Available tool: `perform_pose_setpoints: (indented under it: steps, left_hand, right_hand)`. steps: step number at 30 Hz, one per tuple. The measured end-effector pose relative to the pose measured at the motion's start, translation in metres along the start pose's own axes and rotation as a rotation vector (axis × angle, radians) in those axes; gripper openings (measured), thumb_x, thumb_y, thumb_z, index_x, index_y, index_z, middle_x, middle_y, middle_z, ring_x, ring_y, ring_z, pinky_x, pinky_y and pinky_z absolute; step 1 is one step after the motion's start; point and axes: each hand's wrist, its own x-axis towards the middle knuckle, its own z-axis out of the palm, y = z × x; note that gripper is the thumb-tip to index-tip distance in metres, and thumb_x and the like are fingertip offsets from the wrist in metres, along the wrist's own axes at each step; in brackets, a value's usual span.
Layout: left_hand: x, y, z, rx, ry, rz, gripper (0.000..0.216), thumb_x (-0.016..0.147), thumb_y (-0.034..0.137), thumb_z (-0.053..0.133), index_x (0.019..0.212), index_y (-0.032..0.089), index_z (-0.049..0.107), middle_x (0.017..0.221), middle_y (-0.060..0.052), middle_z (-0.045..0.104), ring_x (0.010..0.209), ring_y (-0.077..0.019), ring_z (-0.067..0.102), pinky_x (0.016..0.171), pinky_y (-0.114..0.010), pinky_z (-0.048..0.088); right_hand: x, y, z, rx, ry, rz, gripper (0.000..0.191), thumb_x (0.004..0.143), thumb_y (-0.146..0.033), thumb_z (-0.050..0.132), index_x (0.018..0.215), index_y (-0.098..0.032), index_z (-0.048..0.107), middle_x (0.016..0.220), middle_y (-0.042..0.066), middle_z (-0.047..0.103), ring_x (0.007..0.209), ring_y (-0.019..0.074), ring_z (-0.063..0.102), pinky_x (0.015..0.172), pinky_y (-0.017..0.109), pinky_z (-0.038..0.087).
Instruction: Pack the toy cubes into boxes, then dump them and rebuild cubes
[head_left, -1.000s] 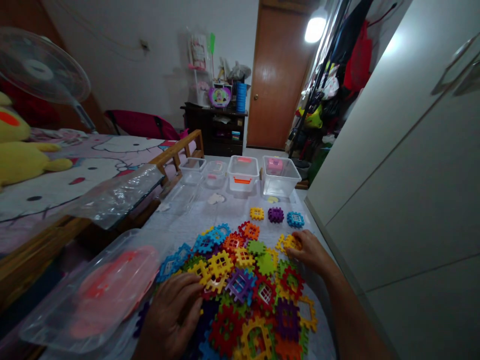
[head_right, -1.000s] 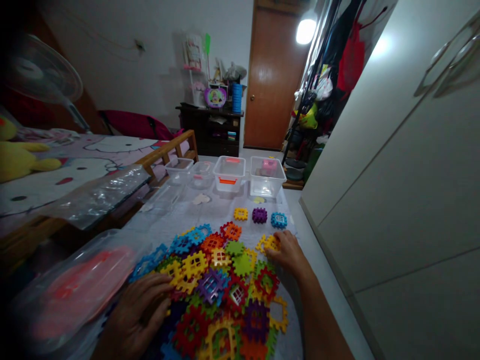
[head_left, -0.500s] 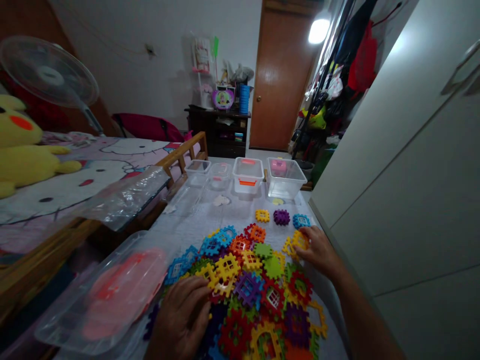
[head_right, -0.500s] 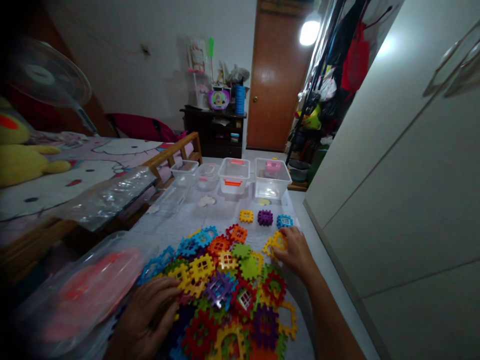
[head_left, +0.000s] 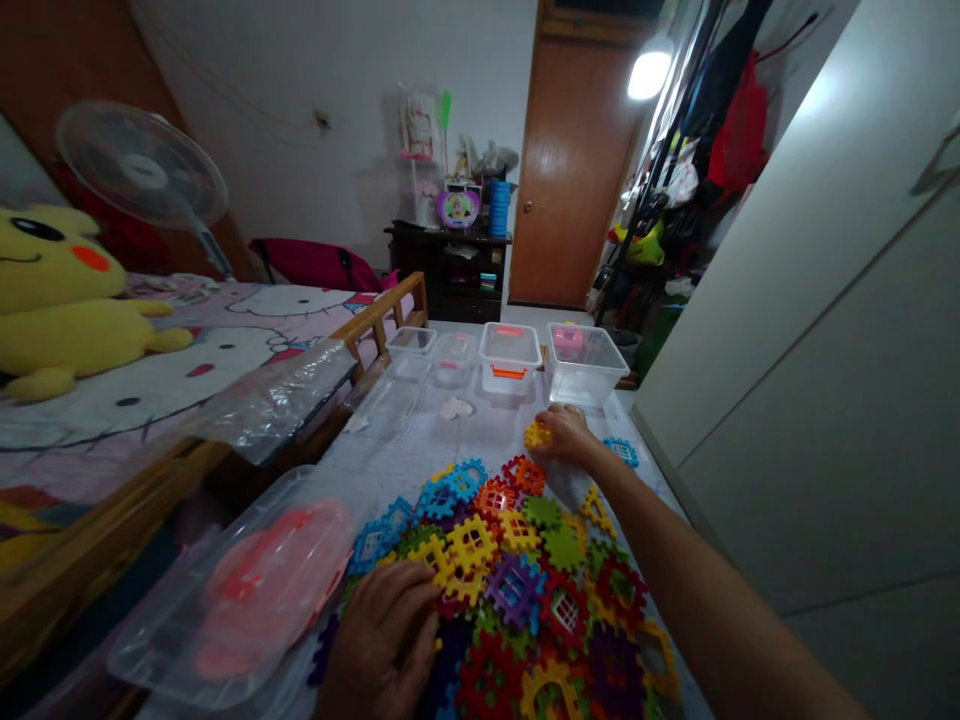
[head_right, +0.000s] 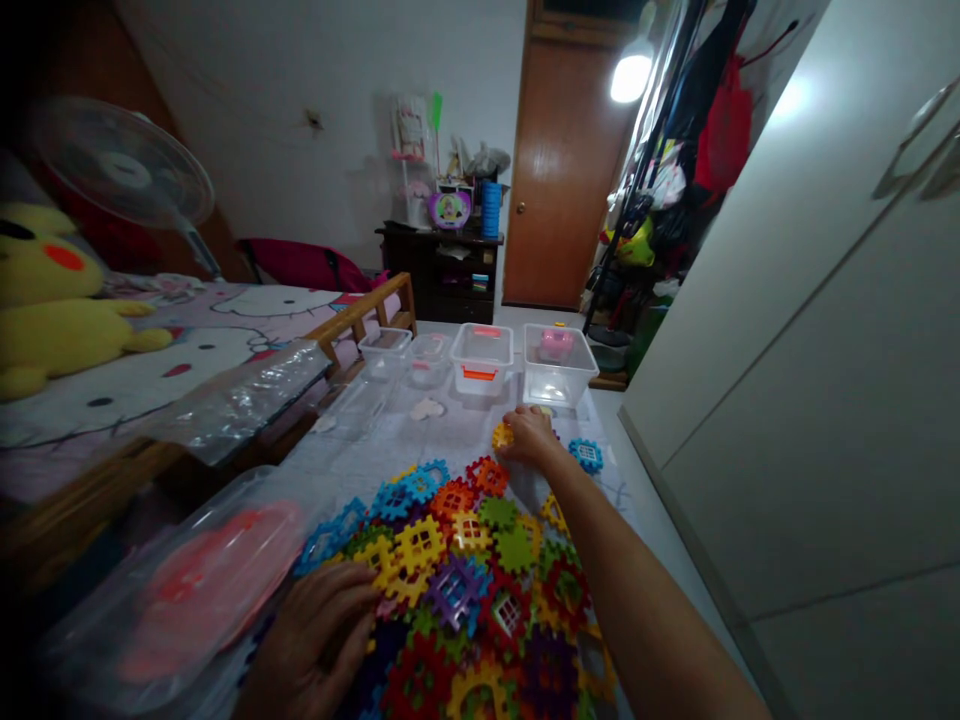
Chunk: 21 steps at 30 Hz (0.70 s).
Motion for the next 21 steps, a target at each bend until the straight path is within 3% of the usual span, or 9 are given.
perform_pose_setpoints:
  steps: [14, 21]
  left_hand:
    - [0.001, 0.001, -0.001, -0.018, 0.011, 0.002, 0.024, 0.084, 0.017, 0.060, 0.106, 0.025, 0.064, 0.105, -0.005, 0.070, 0.099, -0.0211, 0.065, 0.088, -0.035, 0.054]
    - [0.004, 0.006, -0.004, -0.049, 0.011, -0.035, 0.020, 0.085, 0.015, 0.058, 0.103, 0.024, 0.064, 0.104, -0.005, 0.069, 0.100, -0.0206, 0.064, 0.089, -0.036, 0.053]
  right_hand:
    - [0.013, -0.002, 0.007, -0.040, -0.071, -0.028, 0.048, 0.071, -0.034, 0.073, 0.115, -0.019, 0.069, 0.119, 0.016, 0.065, 0.109, 0.0346, 0.058, 0.089, 0.041, 0.044]
    - [-0.013, -0.004, -0.014, 0.042, 0.031, -0.019, 0.070, 0.077, -0.040, 0.072, 0.140, -0.017, 0.050, 0.137, 0.016, 0.054, 0.125, 0.0332, 0.049, 0.102, 0.041, 0.038]
